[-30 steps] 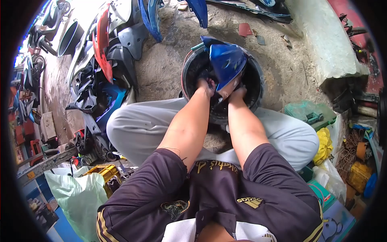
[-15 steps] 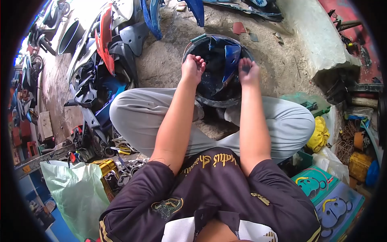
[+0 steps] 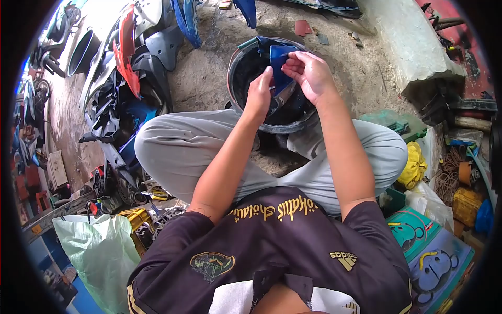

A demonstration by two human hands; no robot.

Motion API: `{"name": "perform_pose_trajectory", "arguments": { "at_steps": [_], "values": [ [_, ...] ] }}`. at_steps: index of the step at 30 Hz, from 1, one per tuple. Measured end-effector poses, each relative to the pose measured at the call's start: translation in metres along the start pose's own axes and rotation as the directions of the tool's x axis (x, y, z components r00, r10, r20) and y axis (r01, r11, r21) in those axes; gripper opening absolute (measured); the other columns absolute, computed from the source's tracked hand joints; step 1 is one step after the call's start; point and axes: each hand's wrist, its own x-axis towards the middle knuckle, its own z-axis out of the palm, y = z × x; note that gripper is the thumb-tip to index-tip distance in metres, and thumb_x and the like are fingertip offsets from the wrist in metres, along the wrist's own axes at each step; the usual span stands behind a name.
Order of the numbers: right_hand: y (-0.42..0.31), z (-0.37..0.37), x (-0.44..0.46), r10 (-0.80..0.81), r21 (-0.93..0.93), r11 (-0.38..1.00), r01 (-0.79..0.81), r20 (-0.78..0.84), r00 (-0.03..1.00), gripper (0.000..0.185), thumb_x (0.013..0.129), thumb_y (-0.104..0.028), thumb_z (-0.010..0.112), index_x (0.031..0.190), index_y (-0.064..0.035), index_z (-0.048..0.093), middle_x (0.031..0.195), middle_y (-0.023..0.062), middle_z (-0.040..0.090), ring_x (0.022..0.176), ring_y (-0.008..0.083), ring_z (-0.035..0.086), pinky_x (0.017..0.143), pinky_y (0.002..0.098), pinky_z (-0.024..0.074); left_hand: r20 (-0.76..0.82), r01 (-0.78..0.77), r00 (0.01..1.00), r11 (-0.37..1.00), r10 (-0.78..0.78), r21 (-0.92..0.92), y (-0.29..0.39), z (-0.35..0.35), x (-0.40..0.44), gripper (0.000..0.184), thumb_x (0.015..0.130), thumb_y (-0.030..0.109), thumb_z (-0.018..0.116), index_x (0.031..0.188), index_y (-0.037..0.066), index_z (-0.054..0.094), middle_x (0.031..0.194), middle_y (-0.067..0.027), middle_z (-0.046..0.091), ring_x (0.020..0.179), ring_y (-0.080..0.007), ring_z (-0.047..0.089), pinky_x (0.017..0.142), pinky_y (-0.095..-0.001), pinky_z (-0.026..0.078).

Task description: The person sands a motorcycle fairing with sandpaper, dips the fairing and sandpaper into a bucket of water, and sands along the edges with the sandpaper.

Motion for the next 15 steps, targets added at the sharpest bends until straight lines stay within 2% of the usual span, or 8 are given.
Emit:
{"name": "perform_pose_trajectory", "arguments": {
  "at_steps": [3,4,7,8,10,11,12,15],
  "values": [
    [-0.006,0.003,0.001,0.001,-0.097,0.995,0.007,0.086,0.996,0.028,0.112,-0.019,0.057,0.114,0.0064,0.069,0.104,0.0184,0.073,0.091,0.0288,0.074,0.091,0.0431,0.0629,0.125,-0.21,0.978,0.841,0.17,0.499,0.005,0.0,-0.008,0.038,0.108,0.028,0.072,0.131,-0.002,0.072,0.119,-0.0065,0.078,0.107,-0.0109,0.068,0.092,-0.0306,0.054],
    [-0.007,0.004,0.002,0.024,-0.09,0.996,-0.015,0.105,0.994,0.028,0.112,-0.019,0.057,0.114,0.0053,0.07,0.103,0.0171,0.074,0.091,0.0272,0.075,0.089,0.0407,0.0624,0.091,-0.277,0.959,0.814,0.269,0.511,0.009,0.006,-0.013,0.029,0.104,0.015,0.075,0.127,-0.002,0.074,0.107,-0.0041,0.08,0.096,-0.0072,0.066,0.086,-0.0279,0.053],
    [-0.011,-0.003,0.009,0.092,-0.178,0.982,-0.062,0.162,0.983,0.027,0.111,-0.019,0.057,0.114,0.0032,0.072,0.103,0.0145,0.076,0.091,0.0239,0.074,0.087,0.0387,0.0613,-0.022,-0.228,0.951,0.749,0.308,0.622,0.0,-0.006,-0.006,0.023,0.105,0.012,0.073,0.122,-0.003,0.076,0.101,-0.0042,0.08,0.09,-0.0074,0.064,0.082,-0.0283,0.053],
    [-0.007,-0.01,0.014,0.034,-0.201,0.979,-0.02,0.07,0.997,0.027,0.111,-0.02,0.058,0.115,0.0014,0.073,0.104,0.0136,0.076,0.093,0.0233,0.075,0.088,0.0383,0.0611,-0.058,-0.28,0.914,0.729,0.401,0.625,-0.005,-0.007,-0.006,0.027,0.1,0.015,0.08,0.09,-0.005,0.066,0.075,-0.0073,0.07,0.07,-0.0092,0.054,0.064,-0.0341,0.046],
    [0.016,-0.033,0.032,-0.083,-0.255,0.965,0.054,-0.107,0.991,0.027,0.112,-0.022,0.058,0.118,-0.002,0.075,0.107,0.0117,0.078,0.096,0.022,0.075,0.09,0.0376,0.0606,-0.095,-0.277,0.905,0.744,0.415,0.607,-0.006,-0.015,-0.009,0.026,0.101,0.015,0.08,0.092,-0.005,0.067,0.074,-0.0053,0.067,0.071,-0.0083,0.053,0.064,-0.0326,0.045],
    [0.03,-0.052,0.043,-0.026,-0.214,0.977,-0.019,-0.205,0.978,0.028,0.11,-0.029,0.062,0.119,-0.0062,0.076,0.108,0.0092,0.078,0.099,0.0208,0.074,0.093,0.0379,0.0593,-0.115,-0.276,0.899,0.751,0.423,0.6,-0.006,-0.02,-0.01,0.025,0.102,0.015,0.079,0.093,-0.005,0.067,0.073,-0.0042,0.066,0.072,-0.0078,0.052,0.064,-0.0319,0.044],
    [0.047,-0.07,0.056,0.05,-0.149,0.983,-0.107,-0.34,0.939,0.031,0.109,-0.035,0.061,0.118,-0.0096,0.076,0.107,0.0078,0.078,0.101,0.022,0.073,0.098,0.044,0.057,-0.149,-0.267,0.894,0.769,0.423,0.581,-0.002,-0.023,-0.013,0.025,0.103,0.016,0.079,0.094,-0.004,0.067,0.074,-0.0024,0.065,0.072,-0.007,0.051,0.064,-0.0307,0.043],
    [0.094,-0.102,0.088,0.261,0.063,0.96,-0.273,-0.553,0.791,0.032,0.109,-0.034,0.054,0.116,-0.0115,0.076,0.104,0.0086,0.077,0.102,0.0244,0.071,0.1,0.0498,0.0538,-0.235,-0.274,0.871,0.824,0.432,0.496,0.003,-0.028,-0.016,0.022,0.106,0.015,0.077,0.097,-0.002,0.069,0.078,0.0027,0.064,0.073,-0.0044,0.05,0.064,-0.0273,0.042]
  ]
}}
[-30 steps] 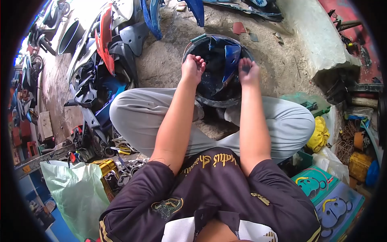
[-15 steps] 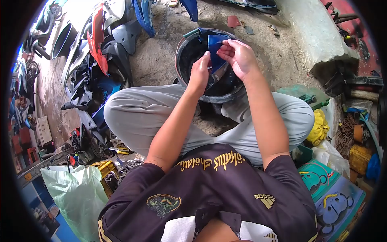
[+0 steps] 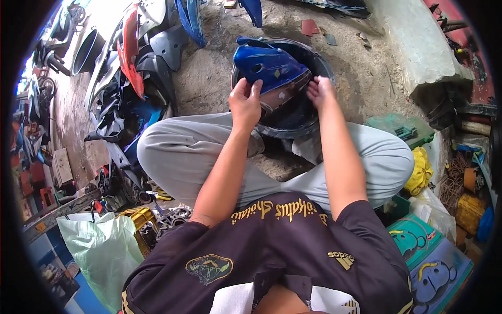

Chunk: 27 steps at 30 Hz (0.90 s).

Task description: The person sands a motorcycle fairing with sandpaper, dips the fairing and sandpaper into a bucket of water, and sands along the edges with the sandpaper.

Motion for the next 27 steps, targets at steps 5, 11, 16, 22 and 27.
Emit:
{"name": "perform_pose_trajectory", "arguments": {
  "at_steps": [5,11,16,22,27],
  "values": [
    [0.047,0.02,0.056,0.133,0.351,0.92,-0.172,0.133,0.982,0.036,0.101,-0.017,0.046,0.124,-0.0041,0.07,0.118,0.0191,0.073,0.107,0.0352,0.073,0.098,0.0527,0.0591,-0.132,-0.027,0.991,0.98,0.001,-0.196,-0.02,0.005,0.001,0.013,0.109,0.015,0.074,0.107,0.003,0.07,0.093,0.0051,0.068,0.084,-0.003,0.055,0.075,-0.0226,0.044],
    [0.094,0.045,0.115,0.094,0.585,0.79,-0.182,0.178,0.98,0.031,0.1,-0.015,0.048,0.12,-0.0034,0.069,0.113,0.0182,0.072,0.1,0.0342,0.073,0.088,0.0514,0.0619,-0.294,-0.159,0.943,0.987,0.158,0.021,-0.028,0.018,0.008,0.027,0.117,0.028,0.06,0.106,0.004,0.061,0.093,0.003,0.055,0.085,-0.0073,0.046,0.077,-0.0252,0.042],
    [0.098,0.047,0.132,0.105,0.613,0.773,-0.163,0.13,0.986,0.027,0.101,-0.016,0.049,0.116,-0.0049,0.069,0.107,0.0162,0.071,0.095,0.0319,0.073,0.084,0.0499,0.0616,-0.254,-0.154,0.959,0.982,0.124,-0.105,-0.017,0.023,0.013,0.029,0.116,0.028,0.062,0.101,0.003,0.062,0.091,0.003,0.057,0.083,-0.0055,0.048,0.073,-0.0253,0.041],
    [0.098,0.035,0.11,0.123,0.592,0.8,-0.095,-0.007,0.992,0.023,0.102,-0.017,0.05,0.111,-0.0067,0.069,0.1,0.0139,0.07,0.088,0.0293,0.072,0.079,0.0481,0.0613,-0.255,-0.201,0.953,0.971,0.164,-0.129,-0.006,0.025,0.021,0.033,0.115,0.032,0.064,0.103,0.002,0.067,0.09,0.0024,0.069,0.083,-0.0053,0.056,0.073,-0.0266,0.047],
    [0.06,-0.011,0.035,0.026,0.27,0.963,-0.026,0.006,1.0,0.019,0.106,-0.021,0.053,0.102,-0.0101,0.068,0.086,0.0083,0.066,0.074,0.0224,0.065,0.067,0.0419,0.0556,-0.26,-0.108,0.965,0.939,0.021,-0.325,-0.02,0.003,0.034,0.045,0.115,0.044,0.062,0.114,0.0,0.072,0.107,-0.0024,0.076,0.095,-0.0088,0.065,0.089,-0.0268,0.052]
  ]
}}
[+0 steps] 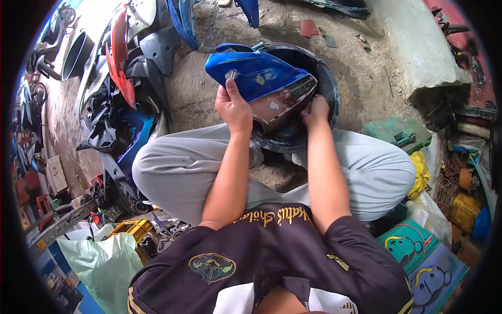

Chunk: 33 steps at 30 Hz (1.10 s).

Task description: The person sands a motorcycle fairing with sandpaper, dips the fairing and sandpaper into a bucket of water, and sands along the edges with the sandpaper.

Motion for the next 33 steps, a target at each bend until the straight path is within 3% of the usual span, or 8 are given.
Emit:
{"name": "perform_pose_trajectory", "arguments": {
  "at_steps": [10,13,17,19,22,25,29,33],
  "values": [
    [-0.09,0.049,-0.141,-0.149,-0.47,0.77,0.432,0.526,0.837,0.029,0.113,-0.028,0.059,0.118,-0.0032,0.074,0.11,0.0124,0.078,0.095,0.0212,0.075,0.086,0.0365,0.061,-0.073,0.141,0.988,0.984,-0.133,0.111,-0.027,-0.008,0.007,0.034,0.113,0.033,0.068,0.12,0.0,0.07,0.103,-0.0049,0.07,0.1,-0.0146,0.063,0.09,-0.0339,0.052],
    [-0.07,0.031,-0.109,-0.338,-0.468,0.688,0.554,0.468,0.816,0.024,0.111,-0.026,0.062,0.117,-0.0064,0.074,0.105,0.0077,0.076,0.091,0.0178,0.072,0.083,0.0349,0.0606,-0.243,-0.184,0.894,0.805,0.375,0.564,-0.006,0.006,-0.009,0.041,0.106,0.024,0.075,0.14,0.003,0.063,0.136,-0.0174,0.061,0.131,-0.0323,0.058,0.113,-0.0453,0.045],
    [-0.039,0.02,-0.085,-0.481,-0.543,0.491,0.682,0.484,0.731,0.02,0.1,-0.02,0.072,0.101,-0.0006,0.075,0.088,0.0067,0.075,0.08,0.0181,0.071,0.075,0.0356,0.0546,0.24,-0.587,0.706,0.36,0.666,0.725,0.006,0.001,-0.007,0.057,0.093,0.009,0.079,0.147,0.011,0.062,0.157,-0.0222,0.05,0.146,-0.0436,0.046,0.126,-0.0577,0.031],
    [-0.045,0.026,-0.097,-0.489,-0.672,0.287,0.683,0.51,0.707,0.021,0.098,-0.021,0.072,0.097,0.0,0.075,0.086,0.0106,0.076,0.077,0.0249,0.071,0.078,0.0404,0.0558,0.466,-0.685,0.698,0.317,0.544,0.656,0.004,0.006,-0.017,0.057,0.089,0.014,0.082,0.145,0.019,0.07,0.165,-0.0176,0.049,0.155,-0.0431,0.039,0.129,-0.0589,0.028],
    [-0.051,0.017,-0.075,-0.477,-0.611,0.487,0.624,0.413,0.776,0.027,0.098,-0.025,0.073,0.108,0.0001,0.074,0.103,0.0176,0.078,0.091,0.0303,0.073,0.088,0.0408,0.0555,0.632,-0.702,0.712,0.306,0.306,0.643,-0.003,0.012,-0.032,0.068,0.087,0.029,0.087,0.152,0.029,0.068,0.177,-0.0139,0.038,0.165,-0.0435,0.027,0.131,-0.0622,0.023],
    [-0.037,0.007,-0.043,-0.703,-0.634,0.169,0.754,0.459,0.543,0.041,0.098,-0.03,0.073,0.127,-0.0005,0.07,0.125,0.0213,0.075,0.114,0.033,0.071,0.102,0.0394,0.0522,0.639,-0.687,0.726,0.295,0.252,0.664,-0.004,0.013,-0.034,0.072,0.085,0.033,0.089,0.153,0.029,0.067,0.179,-0.0142,0.034,0.167,-0.0443,0.023,0.132,-0.0636,0.021],
    [-0.027,0.004,-0.048,-0.411,-0.397,0.7,0.594,0.456,0.79,0.059,0.106,-0.039,0.071,0.149,-0.0015,0.06,0.142,0.0198,0.068,0.135,0.03,0.063,0.116,0.0377,0.0456,0.645,-0.684,0.729,0.273,0.23,0.677,-0.009,0.013,-0.034,0.081,0.085,0.043,0.089,0.159,0.027,0.06,0.181,-0.016,0.03,0.168,-0.0431,0.02,0.132,-0.0647,0.017],
    [-0.031,0.005,-0.065,-0.356,-0.473,0.629,0.617,0.529,0.77,0.078,0.1,-0.044,0.082,0.157,-0.0024,0.05,0.141,0.0175,0.069,0.133,0.0261,0.063,0.116,0.0372,0.0462,0.336,-0.461,0.869,0.35,0.363,0.815,0.011,0.018,-0.03,0.102,0.087,0.051,0.089,0.17,0.02,0.041,0.177,-0.028,0.029,0.168,-0.0428,0.02,0.131,-0.0652,0.018]
  ]
}}
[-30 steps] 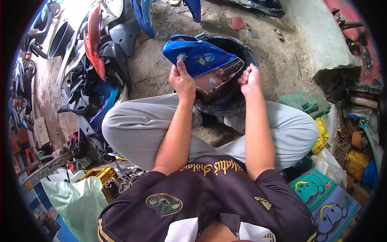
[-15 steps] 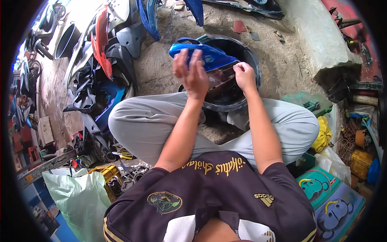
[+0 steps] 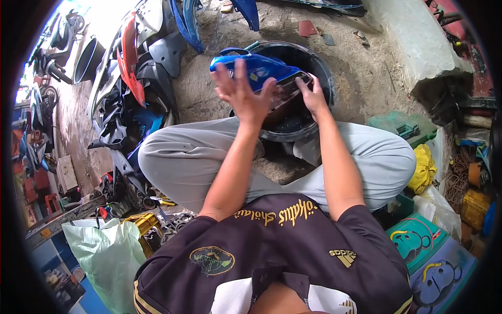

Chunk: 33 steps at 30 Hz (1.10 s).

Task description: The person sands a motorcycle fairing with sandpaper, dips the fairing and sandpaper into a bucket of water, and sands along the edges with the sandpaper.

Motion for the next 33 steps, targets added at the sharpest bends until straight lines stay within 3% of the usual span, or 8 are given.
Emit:
{"name": "perform_pose_trajectory", "arguments": {
  "at_steps": [2,5,10,16,20,23,28,33],
  "values": [
    [0.003,0.003,-0.006,-0.056,-0.065,0.996,0.056,-0.003,0.998,0.076,0.096,-0.048,0.086,0.152,-0.0056,0.056,0.142,0.0129,0.069,0.13,0.0239,0.064,0.114,0.0384,0.0476,-0.116,0.205,0.971,0.977,-0.211,-0.059,-0.01,-0.005,0.019,0.111,0.089,0.053,0.089,0.173,0.012,0.03,0.175,-0.0329,0.03,0.167,-0.0436,0.023,0.131,-0.0624,0.022],
    [-0.012,0.003,-0.016,-0.211,-0.212,0.956,0.205,-0.009,0.977,0.081,0.092,-0.048,0.089,0.149,-0.0026,0.055,0.136,0.0169,0.07,0.126,0.028,0.066,0.111,0.0407,0.0503,0.225,0.44,0.897,0.711,-0.38,-0.548,-0.038,-0.018,0.041,0.124,0.09,0.044,0.093,0.173,-0.003,0.014,0.159,-0.0289,0.045,0.141,-0.039,0.051,0.122,-0.0451,0.039],
    [-0.063,0.014,-0.027,-0.595,-0.199,0.799,0.567,-0.124,0.794,0.073,0.092,-0.043,0.09,0.143,-0.0028,0.058,0.129,0.0165,0.069,0.121,0.0291,0.067,0.109,0.0407,0.0507,-0.02,0.211,0.96,0.771,-0.279,-0.6,-0.03,-0.047,0.054,0.128,0.088,0.034,0.096,0.175,-0.001,0.008,0.148,-0.0217,0.047,0.13,-0.0298,0.051,0.118,-0.042,0.039],
    [-0.156,0.007,-0.043,-0.754,-0.246,0.656,0.713,-0.166,0.636,0.052,0.098,-0.043,0.084,0.126,-0.0014,0.068,0.11,0.018,0.076,0.105,0.0365,0.075,0.096,0.0421,0.0568,0.16,0.341,0.909,0.462,-0.385,-0.819,-0.009,-0.069,0.06,0.129,0.098,0.036,0.089,0.174,-0.001,-0.008,0.163,-0.0263,0.038,0.144,-0.0319,0.047,0.125,-0.0413,0.035],
    [-0.188,-0.011,-0.039,-0.622,-0.302,0.732,0.61,0.068,0.78,0.042,0.103,-0.043,0.077,0.122,-0.0055,0.072,0.104,0.0203,0.077,0.102,0.0397,0.076,0.093,0.0433,0.0578,0.194,0.409,0.876,0.468,-0.442,-0.783,-0.005,-0.072,0.055,0.131,0.099,0.038,0.087,0.174,0.001,-0.013,0.167,-0.0259,0.035,0.148,-0.0311,0.045,0.127,-0.0439,0.033],
    [-0.194,-0.017,-0.036,-0.743,-0.29,0.599,0.747,0.147,0.653,0.05,0.101,-0.045,0.079,0.134,-0.0092,0.069,0.112,0.0181,0.076,0.105,0.0395,0.076,0.095,0.0436,0.0577,0.196,0.376,0.862,0.329,-0.468,-0.866,0.004,-0.081,0.057,0.126,0.1,0.031,0.086,0.174,0.002,-0.013,0.169,-0.0241,0.034,0.148,-0.0308,0.047,0.127,-0.0439,0.035],
    [-0.213,-0.046,-0.04,-0.662,-0.156,0.683,0.714,0.282,0.694,0.075,0.094,-0.05,0.085,0.153,-0.0117,0.06,0.138,0.0174,0.072,0.13,0.0302,0.069,0.111,0.0434,0.0531,0.284,0.403,0.829,0.164,-0.482,-0.9,-0.006,-0.069,0.063,0.116,0.103,0.02,0.082,0.176,0.013,-0.008,0.162,-0.0192,0.047,0.134,-0.0285,0.063,0.106,-0.0425,0.057],
    [-0.14,-0.076,0.001,-0.402,-0.224,0.851,0.476,0.306,0.863,0.086,0.095,-0.042,0.088,0.162,-0.0034,0.051,0.15,0.0203,0.066,0.142,0.0282,0.061,0.123,0.0402,0.0445,0.476,0.581,0.752,0.116,-0.456,-0.806,-0.012,-0.02,0.028,0.123,0.097,0.017,0.087,0.173,-0.006,-0.007,0.166,-0.0271,0.041,0.149,-0.0318,0.049,0.126,-0.0424,0.038]
  ]
}}
